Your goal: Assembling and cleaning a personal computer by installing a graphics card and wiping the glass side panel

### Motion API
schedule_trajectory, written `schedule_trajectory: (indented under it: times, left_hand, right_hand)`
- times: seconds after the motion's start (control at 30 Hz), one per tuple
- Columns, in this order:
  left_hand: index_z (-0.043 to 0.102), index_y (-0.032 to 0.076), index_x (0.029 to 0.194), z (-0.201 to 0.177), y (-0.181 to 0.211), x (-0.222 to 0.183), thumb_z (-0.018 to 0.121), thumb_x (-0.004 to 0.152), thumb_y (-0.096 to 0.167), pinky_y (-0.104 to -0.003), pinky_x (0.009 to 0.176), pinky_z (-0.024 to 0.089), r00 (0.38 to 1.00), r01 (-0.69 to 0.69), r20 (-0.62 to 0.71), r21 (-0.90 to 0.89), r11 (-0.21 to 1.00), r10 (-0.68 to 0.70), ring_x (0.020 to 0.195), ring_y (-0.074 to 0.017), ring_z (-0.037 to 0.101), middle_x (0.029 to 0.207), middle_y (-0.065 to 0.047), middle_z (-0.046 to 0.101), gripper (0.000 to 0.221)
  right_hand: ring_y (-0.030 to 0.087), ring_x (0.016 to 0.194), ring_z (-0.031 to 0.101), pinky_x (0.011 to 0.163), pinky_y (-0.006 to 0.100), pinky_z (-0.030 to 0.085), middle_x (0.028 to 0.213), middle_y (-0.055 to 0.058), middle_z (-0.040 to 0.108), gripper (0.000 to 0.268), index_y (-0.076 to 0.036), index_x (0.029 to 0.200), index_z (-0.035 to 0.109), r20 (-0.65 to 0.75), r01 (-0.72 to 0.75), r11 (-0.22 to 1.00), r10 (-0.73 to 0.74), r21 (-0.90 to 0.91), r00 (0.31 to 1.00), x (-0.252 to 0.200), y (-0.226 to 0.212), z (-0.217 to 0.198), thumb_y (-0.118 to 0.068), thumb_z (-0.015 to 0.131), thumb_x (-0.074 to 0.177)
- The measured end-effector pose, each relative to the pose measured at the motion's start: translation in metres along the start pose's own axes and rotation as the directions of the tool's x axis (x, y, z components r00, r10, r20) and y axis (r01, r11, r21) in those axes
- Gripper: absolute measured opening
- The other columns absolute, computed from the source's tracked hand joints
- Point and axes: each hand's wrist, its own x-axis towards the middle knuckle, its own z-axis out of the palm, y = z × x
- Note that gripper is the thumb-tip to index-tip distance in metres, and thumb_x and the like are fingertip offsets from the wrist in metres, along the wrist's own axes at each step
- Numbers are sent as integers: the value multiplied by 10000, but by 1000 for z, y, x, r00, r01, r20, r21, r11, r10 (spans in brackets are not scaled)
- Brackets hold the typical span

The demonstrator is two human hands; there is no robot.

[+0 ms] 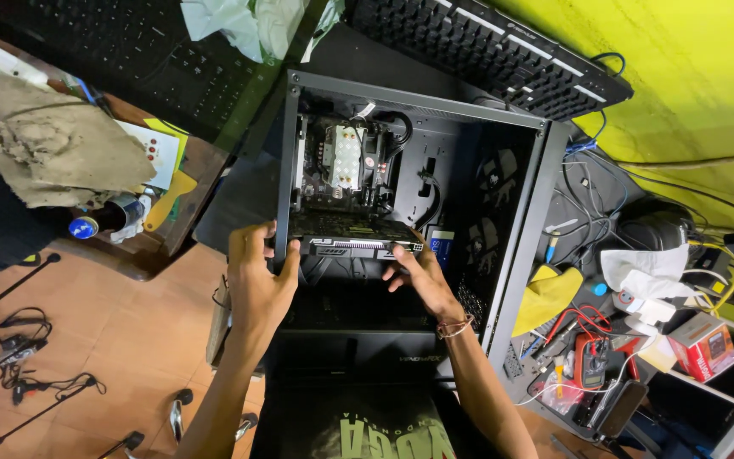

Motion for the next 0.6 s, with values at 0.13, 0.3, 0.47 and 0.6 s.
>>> schedule_trajectory:
  times: [0.13, 0.3, 0.47, 0.6]
  left_hand:
    - [558, 16, 939, 0, 1, 0, 685, 655, 59, -338, 589, 510, 1000, 12, 3, -57, 998, -12, 686, -304, 594, 845, -128, 533, 314]
    - [562, 39, 991, 2, -5, -3, 713, 625, 51, -340, 658, 501, 999, 37, 3, -137, 990, -37, 713, -286, 605, 883, -115, 552, 396]
    - [573, 56, 1025, 1, -4, -3, 746, 601, 62, -336, 701, 490, 998, 59, 14, -191, 980, -57, 743, -261, 608, 928, -102, 576, 458]
    - [578, 48, 1032, -2, -1, -3, 767, 588, 87, -330, 725, 485, 994, 111, 34, -244, 963, -106, 759, -269, 608, 934, -114, 588, 484]
  right_hand:
    - [291, 612, 610, 474, 350, 549, 855, 234, 529, 568, 78, 1221, 329, -11, 12, 999, -12, -36, 1000, -4, -9, 3, -314, 494, 843]
    - [297, 615, 608, 478, 352, 545, 836, 236, 527, 554, 102, 1177, 358, -34, 24, 996, -28, -91, 999, -12, -25, 8, -327, 484, 850]
    - [298, 593, 617, 474, 349, 547, 804, 257, 533, 603, 121, 1214, 307, -47, 78, 992, -82, -97, 995, -9, -19, 7, -335, 471, 856]
    - [271, 610, 602, 495, 334, 545, 818, 252, 518, 629, 139, 1226, 275, -49, 99, 987, -106, -129, 993, -11, -23, 10, -334, 451, 850]
